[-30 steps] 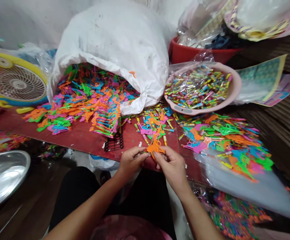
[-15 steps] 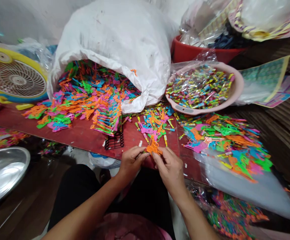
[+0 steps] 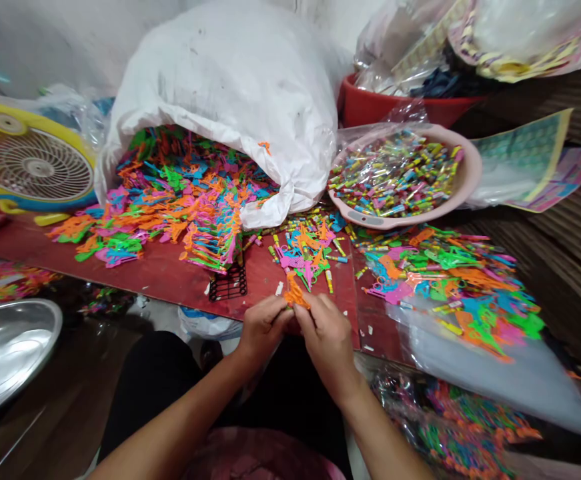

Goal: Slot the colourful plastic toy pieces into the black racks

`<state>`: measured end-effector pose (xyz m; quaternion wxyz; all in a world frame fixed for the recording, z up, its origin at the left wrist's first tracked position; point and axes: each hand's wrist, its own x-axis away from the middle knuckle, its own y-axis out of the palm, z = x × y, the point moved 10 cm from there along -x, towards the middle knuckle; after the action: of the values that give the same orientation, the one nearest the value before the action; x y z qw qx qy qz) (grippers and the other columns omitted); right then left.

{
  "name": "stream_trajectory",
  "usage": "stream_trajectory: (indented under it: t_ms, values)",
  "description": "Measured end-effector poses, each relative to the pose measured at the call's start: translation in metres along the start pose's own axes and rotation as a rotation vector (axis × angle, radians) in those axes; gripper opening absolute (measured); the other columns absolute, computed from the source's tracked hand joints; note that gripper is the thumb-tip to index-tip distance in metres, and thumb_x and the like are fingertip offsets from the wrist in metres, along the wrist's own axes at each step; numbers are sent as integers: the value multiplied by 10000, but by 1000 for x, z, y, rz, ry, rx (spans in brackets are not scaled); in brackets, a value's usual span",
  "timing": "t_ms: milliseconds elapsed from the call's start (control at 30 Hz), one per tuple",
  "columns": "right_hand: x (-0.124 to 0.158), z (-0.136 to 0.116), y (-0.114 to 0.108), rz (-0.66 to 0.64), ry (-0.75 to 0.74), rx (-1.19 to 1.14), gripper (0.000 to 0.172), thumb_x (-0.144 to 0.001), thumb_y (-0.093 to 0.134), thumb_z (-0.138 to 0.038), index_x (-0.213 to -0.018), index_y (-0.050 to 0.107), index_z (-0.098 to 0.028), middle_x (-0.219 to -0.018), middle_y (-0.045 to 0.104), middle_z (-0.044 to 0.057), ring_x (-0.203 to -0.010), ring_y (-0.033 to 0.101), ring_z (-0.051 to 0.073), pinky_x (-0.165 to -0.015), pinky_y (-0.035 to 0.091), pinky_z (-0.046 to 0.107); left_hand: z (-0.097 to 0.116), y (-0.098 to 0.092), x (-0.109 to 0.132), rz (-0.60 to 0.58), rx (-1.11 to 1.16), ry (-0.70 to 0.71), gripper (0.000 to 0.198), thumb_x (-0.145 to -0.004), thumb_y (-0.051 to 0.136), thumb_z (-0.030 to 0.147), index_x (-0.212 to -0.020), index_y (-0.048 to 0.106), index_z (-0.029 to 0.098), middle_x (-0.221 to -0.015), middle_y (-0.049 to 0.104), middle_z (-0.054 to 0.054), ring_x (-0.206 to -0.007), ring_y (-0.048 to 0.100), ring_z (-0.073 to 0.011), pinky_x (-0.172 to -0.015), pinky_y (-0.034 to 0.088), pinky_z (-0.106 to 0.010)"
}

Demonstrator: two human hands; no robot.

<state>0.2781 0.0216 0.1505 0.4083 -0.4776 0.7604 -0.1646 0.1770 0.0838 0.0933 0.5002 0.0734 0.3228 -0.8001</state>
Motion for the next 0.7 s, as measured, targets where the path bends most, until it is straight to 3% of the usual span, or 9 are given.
stream_trajectory:
  t_ms: [100, 267, 400, 600, 700]
  values:
    - [-3, 1, 4, -8, -8, -14, 227, -978, 500, -320, -979, 694, -201, -806, 658, 29, -732, 610, 157, -696, 456, 268, -2, 0, -1, 14, -2, -9, 232, -956, 533, 254, -770, 644, 169, -730, 636, -23, -703, 568, -149, -678, 414, -244]
    - [1, 23, 8, 24, 152, -128, 235, -969, 516, -371, -967, 679, -202, -727, 635, -4, -580, 570, 131, -593, 452, 255, -5, -1, -1, 21, 0, -58, 206, -956, 531, 261, -824, 662, 171, -763, 658, -35, -732, 589, -161, -696, 431, -257]
    - [5, 10, 4, 121, 46, -31, 199, -943, 547, -340, -965, 695, -209, -816, 681, 37, -719, 620, 166, -686, 480, 286, -3, 0, -1, 13, 16, -58, 189, -962, 518, 254, -908, 680, 173, -852, 698, -52, -811, 626, -176, -753, 454, -266]
    - [4, 29, -37, 423, 335, -291, 219, -937, 555, -405, -933, 634, -201, -610, 586, -31, -535, 538, 122, -557, 452, 248, -12, -3, 1, 49, 50, -155, 175, -951, 547, 269, -946, 692, 172, -844, 702, -46, -792, 638, -168, -749, 462, -262]
    - [2, 26, -32, 294, 313, -265, 212, -914, 602, -411, -923, 643, -202, -605, 591, -31, -529, 552, 125, -550, 447, 248, -13, -4, 2, 48, 95, -173, 166, -946, 557, 257, -968, 699, 172, -817, 698, -39, -766, 638, -160, -719, 459, -247]
